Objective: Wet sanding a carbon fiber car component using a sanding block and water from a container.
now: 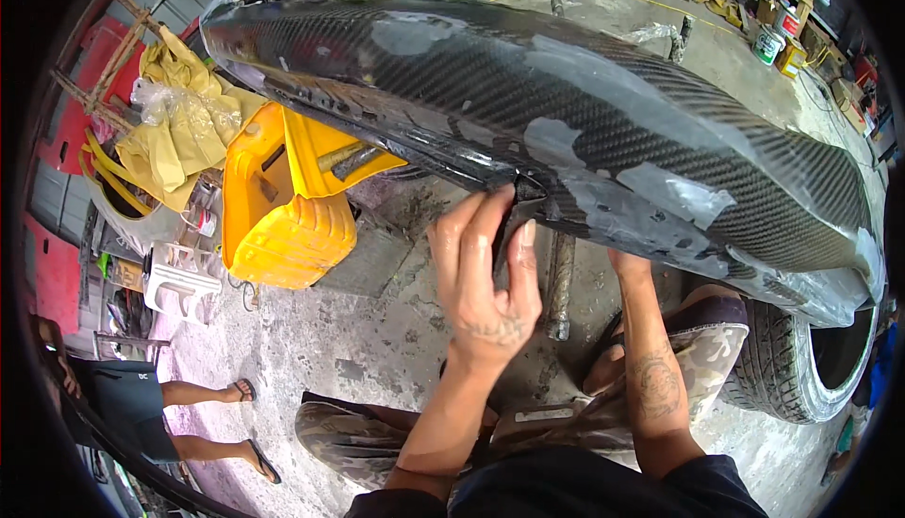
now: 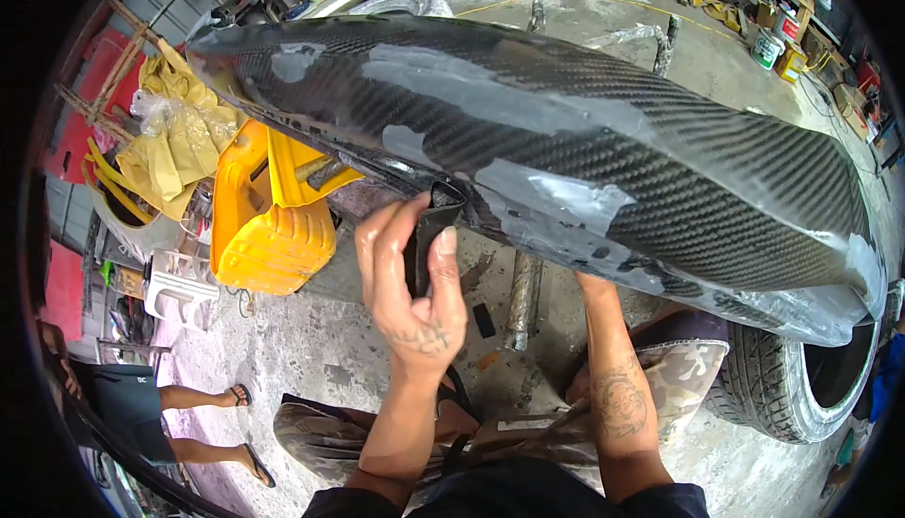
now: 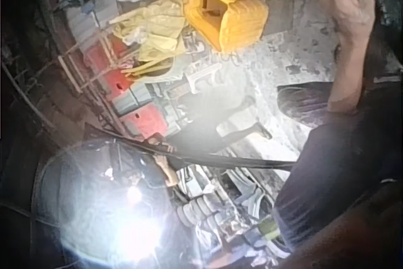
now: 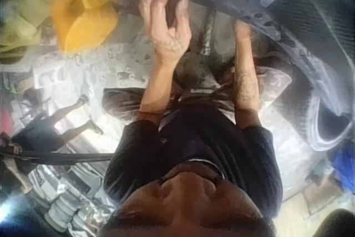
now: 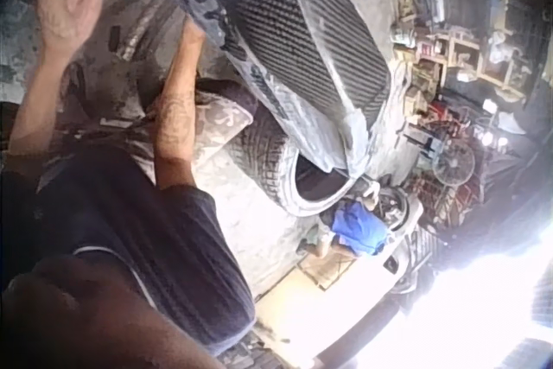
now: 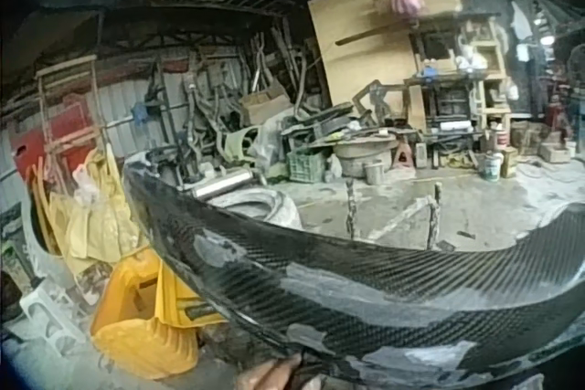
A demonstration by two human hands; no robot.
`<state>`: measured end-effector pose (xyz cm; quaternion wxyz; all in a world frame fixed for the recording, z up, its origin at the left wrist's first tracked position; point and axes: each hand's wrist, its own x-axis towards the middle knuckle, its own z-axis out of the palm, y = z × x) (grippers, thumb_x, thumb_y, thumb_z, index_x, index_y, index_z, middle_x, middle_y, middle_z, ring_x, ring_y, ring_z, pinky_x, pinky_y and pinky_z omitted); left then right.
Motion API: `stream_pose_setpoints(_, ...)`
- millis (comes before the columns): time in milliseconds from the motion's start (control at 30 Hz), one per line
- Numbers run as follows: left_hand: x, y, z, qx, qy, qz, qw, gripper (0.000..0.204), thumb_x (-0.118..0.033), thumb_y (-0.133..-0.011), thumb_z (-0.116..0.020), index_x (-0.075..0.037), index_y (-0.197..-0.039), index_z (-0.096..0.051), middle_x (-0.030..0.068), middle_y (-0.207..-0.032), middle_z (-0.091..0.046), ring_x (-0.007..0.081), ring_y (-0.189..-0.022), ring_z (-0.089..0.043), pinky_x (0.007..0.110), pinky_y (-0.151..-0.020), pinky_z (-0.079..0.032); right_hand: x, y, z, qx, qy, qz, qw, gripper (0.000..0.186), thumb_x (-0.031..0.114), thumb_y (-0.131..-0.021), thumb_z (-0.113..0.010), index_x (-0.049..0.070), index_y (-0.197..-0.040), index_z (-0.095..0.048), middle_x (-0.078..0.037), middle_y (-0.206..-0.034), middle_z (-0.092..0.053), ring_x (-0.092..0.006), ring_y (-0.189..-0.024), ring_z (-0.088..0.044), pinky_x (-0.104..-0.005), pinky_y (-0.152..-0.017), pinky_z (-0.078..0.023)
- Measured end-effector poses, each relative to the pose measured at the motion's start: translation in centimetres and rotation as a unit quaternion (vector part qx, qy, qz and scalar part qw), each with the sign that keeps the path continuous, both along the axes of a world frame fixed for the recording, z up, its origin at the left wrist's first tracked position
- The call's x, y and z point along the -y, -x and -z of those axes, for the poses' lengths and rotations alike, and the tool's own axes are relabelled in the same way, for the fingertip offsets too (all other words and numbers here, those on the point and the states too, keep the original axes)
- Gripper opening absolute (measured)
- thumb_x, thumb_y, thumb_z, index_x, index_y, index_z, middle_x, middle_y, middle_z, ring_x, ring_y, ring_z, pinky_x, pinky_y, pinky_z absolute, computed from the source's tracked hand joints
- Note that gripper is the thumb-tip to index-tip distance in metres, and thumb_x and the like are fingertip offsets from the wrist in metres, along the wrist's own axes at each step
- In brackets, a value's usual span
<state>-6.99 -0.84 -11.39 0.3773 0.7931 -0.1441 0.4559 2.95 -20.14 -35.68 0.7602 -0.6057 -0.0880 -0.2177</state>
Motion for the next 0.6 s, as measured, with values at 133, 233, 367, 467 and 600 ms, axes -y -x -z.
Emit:
stream_pose_setpoints(133, -0.2, -0.7, -1.5, 0.013, 0.018, -0.031, 0.999, 0.028, -0.004, -0.088, -0.065, 0.005, -0.115, -0.062, 0.0174, -0.107, -0.059, 0.0321, -0.095, -0.056, 0.040, -0.084, -0.046, 0.8, -0.1, 1.2, -0.028, 0.090, 0.020, 0.995, 0.055, 0.040, -0.097, -0.057, 0.008, -0.140, -0.044, -0.008, -0.138, -0.050, -0.0244, -0.125, -0.049, -0.0395, -0.107, -0.039)
stream_pose_setpoints(233, -0.6, 0.4, -0.6, -0.009, -0.045, -0.018, 0.999, 0.028, -0.004, -0.089, -0.064, 0.005, -0.115, -0.060, 0.0172, -0.108, -0.058, 0.0320, -0.096, -0.056, 0.039, -0.083, -0.045, -1.2, 1.6, -3.3, 0.006, -0.054, -0.069, 0.996, 0.055, 0.041, -0.097, -0.057, 0.008, -0.139, -0.045, -0.007, -0.136, -0.052, -0.0236, -0.124, -0.049, -0.0397, -0.107, -0.038)
stream_pose_setpoints(367, -1.0, -0.9, -1.4, 0.023, -0.042, -0.050, 0.998, 0.029, -0.006, -0.088, -0.065, 0.005, -0.116, -0.060, 0.0164, -0.109, -0.058, 0.0319, -0.095, -0.055, 0.042, -0.083, -0.044, -1.2, 1.4, -3.5, 0.042, -0.068, -0.073, 0.994, 0.053, 0.040, -0.097, -0.056, 0.007, -0.138, -0.046, -0.007, -0.136, -0.052, -0.0240, -0.123, -0.050, -0.0401, -0.107, -0.039)
stream_pose_setpoints(467, -0.8, 0.0, -0.6, 0.008, -0.031, -0.018, 0.999, 0.028, -0.005, -0.088, -0.064, 0.004, -0.115, -0.061, 0.0159, -0.108, -0.059, 0.0322, -0.093, -0.055, 0.041, -0.082, -0.044, -1.7, 1.6, -4.6, 0.031, -0.137, -0.070, 0.988, 0.053, 0.040, -0.097, -0.056, 0.008, -0.138, -0.046, -0.007, -0.138, -0.051, -0.0238, -0.126, -0.049, -0.0396, -0.108, -0.038)
stream_pose_setpoints(600, -0.9, -0.8, -1.5, 0.029, -0.038, -0.063, 0.997, 0.028, -0.006, -0.088, -0.065, 0.003, -0.114, -0.062, 0.0150, -0.108, -0.059, 0.0311, -0.093, -0.056, 0.040, -0.082, -0.044, -1.4, 1.4, -5.5, 0.000, -0.148, -0.104, 0.984, 0.055, 0.043, -0.097, -0.055, 0.008, -0.139, -0.045, -0.006, -0.139, -0.050, -0.0239, -0.129, -0.046, -0.0402, -0.111, -0.035)
